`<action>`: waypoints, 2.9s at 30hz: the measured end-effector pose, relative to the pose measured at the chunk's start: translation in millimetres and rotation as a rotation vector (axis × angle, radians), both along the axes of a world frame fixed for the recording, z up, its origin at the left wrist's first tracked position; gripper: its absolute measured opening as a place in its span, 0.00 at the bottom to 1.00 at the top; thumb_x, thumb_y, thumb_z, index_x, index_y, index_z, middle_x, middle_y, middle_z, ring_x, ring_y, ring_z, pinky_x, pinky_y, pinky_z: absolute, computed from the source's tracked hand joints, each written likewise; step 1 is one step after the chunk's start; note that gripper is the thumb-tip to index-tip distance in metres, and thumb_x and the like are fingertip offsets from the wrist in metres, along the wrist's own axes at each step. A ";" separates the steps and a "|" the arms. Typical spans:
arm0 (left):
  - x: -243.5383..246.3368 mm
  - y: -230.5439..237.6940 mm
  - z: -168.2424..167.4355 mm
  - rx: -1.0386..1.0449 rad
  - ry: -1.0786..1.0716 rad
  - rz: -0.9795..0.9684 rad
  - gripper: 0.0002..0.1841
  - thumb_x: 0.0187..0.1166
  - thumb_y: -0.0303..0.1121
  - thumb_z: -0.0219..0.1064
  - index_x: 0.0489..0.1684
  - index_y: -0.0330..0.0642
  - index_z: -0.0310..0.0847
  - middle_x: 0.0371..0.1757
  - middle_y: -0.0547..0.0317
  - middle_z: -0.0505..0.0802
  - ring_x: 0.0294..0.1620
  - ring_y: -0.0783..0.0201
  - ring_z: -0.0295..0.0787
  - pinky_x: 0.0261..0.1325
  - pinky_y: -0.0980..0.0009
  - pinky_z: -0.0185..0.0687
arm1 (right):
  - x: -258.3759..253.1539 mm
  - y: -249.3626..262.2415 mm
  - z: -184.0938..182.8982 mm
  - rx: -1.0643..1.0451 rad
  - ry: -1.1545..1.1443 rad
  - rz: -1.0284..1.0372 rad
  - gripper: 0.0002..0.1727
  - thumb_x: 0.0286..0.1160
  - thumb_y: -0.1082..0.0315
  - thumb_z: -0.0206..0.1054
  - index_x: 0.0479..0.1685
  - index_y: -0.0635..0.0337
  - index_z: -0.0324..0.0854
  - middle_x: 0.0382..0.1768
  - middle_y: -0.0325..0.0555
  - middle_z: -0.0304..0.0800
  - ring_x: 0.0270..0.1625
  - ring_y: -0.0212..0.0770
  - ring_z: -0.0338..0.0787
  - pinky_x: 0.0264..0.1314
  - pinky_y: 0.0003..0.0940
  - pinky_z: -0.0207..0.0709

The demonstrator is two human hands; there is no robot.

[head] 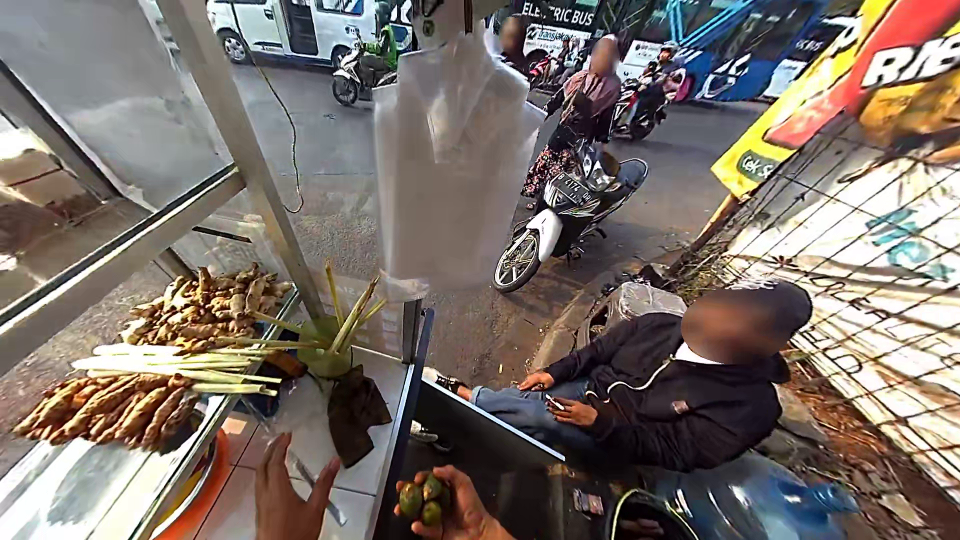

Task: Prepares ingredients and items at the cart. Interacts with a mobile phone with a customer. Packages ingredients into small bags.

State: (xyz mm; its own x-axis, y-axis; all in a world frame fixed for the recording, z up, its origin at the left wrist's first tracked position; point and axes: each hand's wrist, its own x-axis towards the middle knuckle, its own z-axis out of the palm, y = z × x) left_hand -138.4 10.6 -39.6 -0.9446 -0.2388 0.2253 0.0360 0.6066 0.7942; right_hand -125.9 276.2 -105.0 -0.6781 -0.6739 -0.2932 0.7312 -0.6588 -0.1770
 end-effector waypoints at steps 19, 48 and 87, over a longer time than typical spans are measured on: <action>119.0 -25.8 44.5 0.386 0.323 0.083 0.22 0.93 0.38 0.54 0.73 0.27 0.68 0.60 0.49 0.86 0.46 0.68 0.92 0.51 0.69 0.93 | 30.8 -111.7 61.8 0.095 0.022 0.369 0.18 0.77 0.49 0.66 0.37 0.54 0.92 0.57 0.58 0.94 0.50 0.49 0.98 0.35 0.34 0.91; -37.5 -216.2 143.1 -0.346 -0.783 0.506 0.22 0.93 0.34 0.53 0.77 0.26 0.71 0.78 0.26 0.77 0.84 0.33 0.69 0.81 0.39 0.62 | 31.5 -77.7 32.3 0.197 -0.186 0.268 0.21 0.83 0.53 0.58 0.36 0.58 0.90 0.57 0.63 0.94 0.46 0.55 0.99 0.34 0.39 0.93; 82.0 -137.5 99.7 -0.185 -0.162 0.172 0.17 0.87 0.43 0.65 0.65 0.43 0.83 0.59 0.48 0.87 0.43 0.60 0.93 0.48 0.59 0.94 | 15.5 -116.0 58.4 0.582 0.011 0.539 0.37 0.95 0.42 0.33 0.59 0.61 0.85 0.54 0.53 0.92 0.46 0.47 0.94 0.46 0.42 0.91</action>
